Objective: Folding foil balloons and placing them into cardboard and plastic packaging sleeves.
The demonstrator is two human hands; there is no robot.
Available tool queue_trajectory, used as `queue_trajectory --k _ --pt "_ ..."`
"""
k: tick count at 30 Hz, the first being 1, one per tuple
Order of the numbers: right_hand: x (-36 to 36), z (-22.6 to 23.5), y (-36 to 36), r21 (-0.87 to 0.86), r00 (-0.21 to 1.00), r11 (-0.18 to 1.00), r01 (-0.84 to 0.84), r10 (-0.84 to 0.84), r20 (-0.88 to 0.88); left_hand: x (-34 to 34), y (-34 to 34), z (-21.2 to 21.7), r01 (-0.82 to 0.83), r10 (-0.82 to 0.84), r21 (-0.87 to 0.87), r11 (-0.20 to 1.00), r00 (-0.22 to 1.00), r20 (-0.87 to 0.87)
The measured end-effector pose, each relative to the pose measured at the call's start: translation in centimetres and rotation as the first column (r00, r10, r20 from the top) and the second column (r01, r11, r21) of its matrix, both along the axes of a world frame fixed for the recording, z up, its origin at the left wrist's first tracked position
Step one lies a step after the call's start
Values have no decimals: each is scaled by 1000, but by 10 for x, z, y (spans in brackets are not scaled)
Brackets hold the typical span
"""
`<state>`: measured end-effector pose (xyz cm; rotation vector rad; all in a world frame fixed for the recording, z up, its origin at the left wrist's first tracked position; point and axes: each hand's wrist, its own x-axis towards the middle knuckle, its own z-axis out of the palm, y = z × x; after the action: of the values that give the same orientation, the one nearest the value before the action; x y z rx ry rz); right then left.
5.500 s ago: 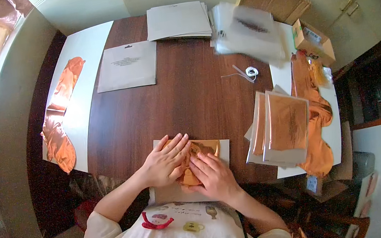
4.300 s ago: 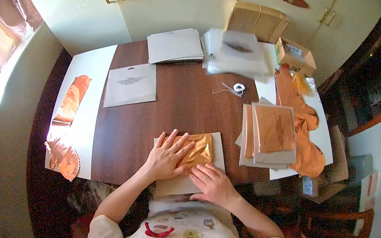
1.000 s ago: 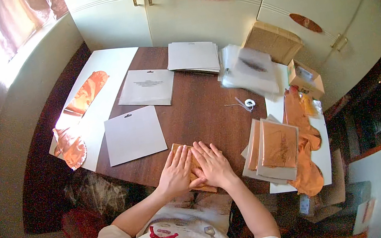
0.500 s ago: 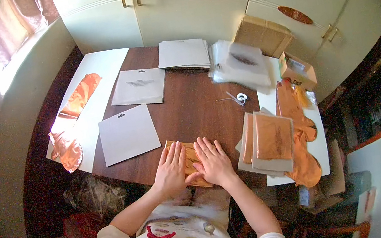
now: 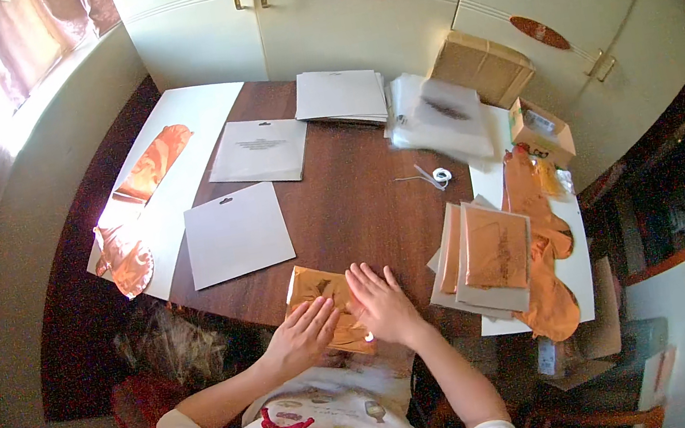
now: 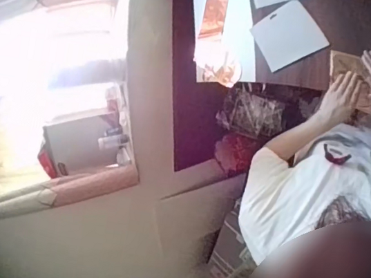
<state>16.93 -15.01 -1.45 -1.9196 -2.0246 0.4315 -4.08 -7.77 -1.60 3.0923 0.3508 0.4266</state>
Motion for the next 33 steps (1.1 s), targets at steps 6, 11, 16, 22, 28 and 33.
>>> queue_trajectory --k 6,11,16,22,28,33 --pt "30 30 76 109 983 991 -80 96 -154 -29 11 14 20 -11 -294 956 999 32" --pt "3 9 138 95 927 932 -349 328 183 -77 13 27 57 330 -966 252 933 141" --pt "-26 2 120 285 919 899 -333 243 310 -99 26 38 571 851 -740 -356 525 -5" --pt "-67 29 13 197 951 966 -165 104 290 -63 43 19 695 874 -585 -418 484 -49" --pt "-25 39 6 181 974 983 -36 -6 228 -24 36 24 542 765 -572 -616 586 -268" --pt "33 10 18 152 997 985 -76 72 33 -11 27 9 520 698 -525 -673 681 -221"
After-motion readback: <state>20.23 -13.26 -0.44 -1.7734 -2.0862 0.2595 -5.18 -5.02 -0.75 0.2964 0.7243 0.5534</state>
